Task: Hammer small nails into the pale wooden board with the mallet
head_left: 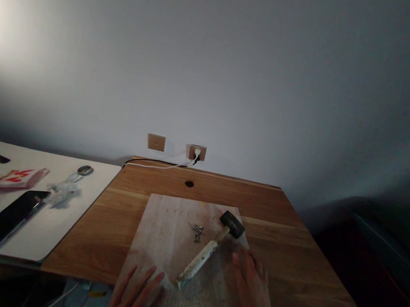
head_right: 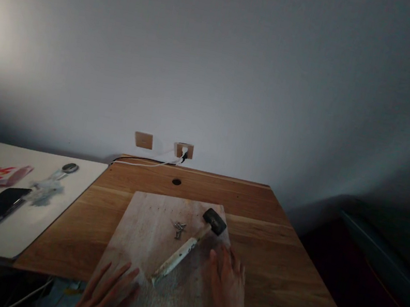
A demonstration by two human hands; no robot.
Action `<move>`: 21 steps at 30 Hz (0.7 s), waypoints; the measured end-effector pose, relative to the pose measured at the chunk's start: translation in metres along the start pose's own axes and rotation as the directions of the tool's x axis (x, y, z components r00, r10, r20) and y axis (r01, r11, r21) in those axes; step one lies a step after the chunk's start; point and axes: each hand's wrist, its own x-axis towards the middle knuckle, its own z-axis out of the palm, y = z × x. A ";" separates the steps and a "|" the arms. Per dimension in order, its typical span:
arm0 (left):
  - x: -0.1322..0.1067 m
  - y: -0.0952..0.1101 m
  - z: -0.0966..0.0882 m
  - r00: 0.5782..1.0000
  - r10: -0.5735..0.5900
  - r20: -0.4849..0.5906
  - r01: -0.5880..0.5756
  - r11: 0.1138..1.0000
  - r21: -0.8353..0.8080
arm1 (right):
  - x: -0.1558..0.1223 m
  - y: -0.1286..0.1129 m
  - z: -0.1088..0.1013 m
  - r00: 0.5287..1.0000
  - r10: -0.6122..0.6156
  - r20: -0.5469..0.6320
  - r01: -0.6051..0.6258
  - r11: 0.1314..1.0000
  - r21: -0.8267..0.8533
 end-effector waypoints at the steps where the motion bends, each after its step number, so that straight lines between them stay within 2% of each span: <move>1: -0.001 -0.004 -0.003 1.000 -0.021 -0.003 0.021 1.000 -0.005 | 0.003 -0.005 0.002 1.000 0.012 0.010 -0.012 1.000 0.007; 4: -0.007 -0.017 -0.011 0.993 -0.118 0.013 0.118 0.993 0.002 | 0.014 -0.029 0.009 0.996 0.064 0.056 -0.066 0.997 0.036; 7: -0.019 -0.028 -0.017 0.961 -0.275 0.043 0.273 0.961 0.035 | 0.022 -0.063 0.013 0.987 0.069 0.144 -0.088 0.987 0.133; 9: -0.028 -0.035 -0.019 0.917 -0.396 0.049 0.393 0.918 0.063 | 0.026 -0.085 0.016 0.983 0.043 0.181 -0.081 0.974 0.209; 12: -0.042 -0.045 -0.021 0.830 -0.554 0.064 0.547 0.831 0.106 | 0.027 -0.110 0.021 0.979 -0.007 0.203 -0.063 0.940 0.336; 15: -0.055 -0.059 -0.022 0.767 -0.633 0.106 0.618 0.773 0.139 | 0.025 -0.122 0.027 0.973 -0.051 0.227 -0.054 0.898 0.436; 19: -0.075 -0.083 -0.016 0.713 -0.673 0.195 0.648 0.739 0.183 | 0.022 -0.121 0.030 0.976 -0.036 0.217 -0.071 0.883 0.464; 21: -0.085 -0.095 -0.013 0.701 -0.666 0.253 0.629 0.746 0.219 | 0.022 -0.118 0.029 0.978 -0.037 0.205 -0.066 0.878 0.474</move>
